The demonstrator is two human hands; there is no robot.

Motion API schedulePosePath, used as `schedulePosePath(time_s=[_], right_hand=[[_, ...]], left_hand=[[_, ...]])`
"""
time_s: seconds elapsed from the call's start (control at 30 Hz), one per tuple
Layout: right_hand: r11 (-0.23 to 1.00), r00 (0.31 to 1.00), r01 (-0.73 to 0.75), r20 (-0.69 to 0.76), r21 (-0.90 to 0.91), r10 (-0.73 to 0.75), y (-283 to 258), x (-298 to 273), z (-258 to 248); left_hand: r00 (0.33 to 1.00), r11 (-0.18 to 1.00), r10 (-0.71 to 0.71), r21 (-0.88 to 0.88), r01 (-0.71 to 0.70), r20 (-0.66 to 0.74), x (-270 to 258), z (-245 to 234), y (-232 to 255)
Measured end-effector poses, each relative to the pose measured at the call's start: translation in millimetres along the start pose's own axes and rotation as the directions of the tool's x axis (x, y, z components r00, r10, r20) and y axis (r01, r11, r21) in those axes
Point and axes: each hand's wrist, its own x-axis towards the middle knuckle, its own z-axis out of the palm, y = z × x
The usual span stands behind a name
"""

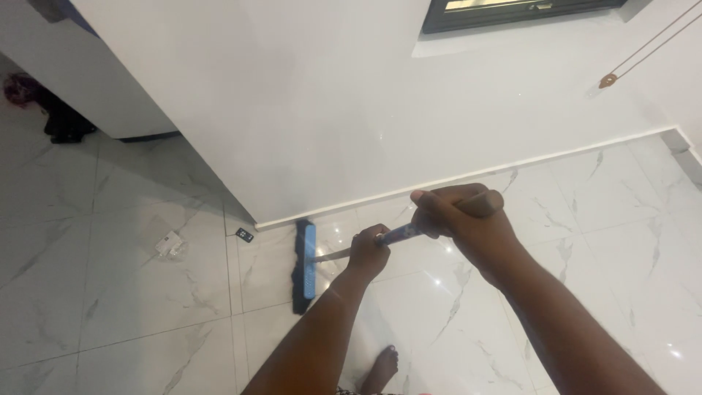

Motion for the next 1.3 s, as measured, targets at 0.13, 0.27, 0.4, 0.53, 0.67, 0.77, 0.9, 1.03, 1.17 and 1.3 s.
schedulePosePath(time_s=[0.13, 0.27, 0.4, 0.53, 0.67, 0.77, 0.9, 1.03, 1.17, 1.3], right_hand=[[1.000, 0.999, 0.012, -0.047, -0.006, -0.012, 17, -3, -29], [1.000, 0.989, -0.009, -0.147, -0.021, 0.006, 23, -14, -47], [0.995, 0.958, -0.097, -0.274, -0.037, 0.083, 12, -21, -60], [1.000, 0.968, 0.023, -0.251, 0.000, -0.023, 20, -23, -83], [0.995, 0.963, -0.012, -0.267, 0.097, 0.037, 11, -24, -105], [0.976, 0.985, 0.045, -0.172, 0.211, -0.009, 22, -21, -109], [0.947, 0.995, 0.092, -0.004, 0.306, -0.095, 59, -8, -88], [0.953, 0.968, 0.158, 0.149, 0.258, -0.201, 84, -6, -55], [0.984, 0.988, 0.013, 0.150, 0.176, -0.040, 70, -9, -62], [0.987, 0.998, -0.035, 0.048, 0.157, 0.028, 49, -13, -88]], left_hand=[[0.983, 0.995, 0.102, -0.010, -0.102, 0.152, 10, 21, 20], [0.937, 0.992, 0.117, -0.003, -0.122, 0.328, 10, 47, 37], [0.875, 0.986, 0.150, -0.010, -0.164, 0.460, 8, 67, 67], [0.865, 0.981, 0.170, -0.003, -0.192, 0.471, 16, 103, 71], [0.872, 0.964, 0.185, 0.091, -0.252, 0.453, 12, 89, 95], [0.922, 0.972, 0.133, 0.136, -0.193, 0.364, -4, 59, 94], [0.961, 0.955, 0.076, 0.258, -0.147, 0.264, -9, 42, 21], [0.933, 0.931, 0.175, 0.254, -0.261, 0.316, -23, 22, -42], [0.892, 0.985, -0.104, 0.172, 0.030, 0.441, -27, 21, -6], [0.838, 0.981, 0.104, 0.081, -0.174, 0.535, -27, 48, 34]])
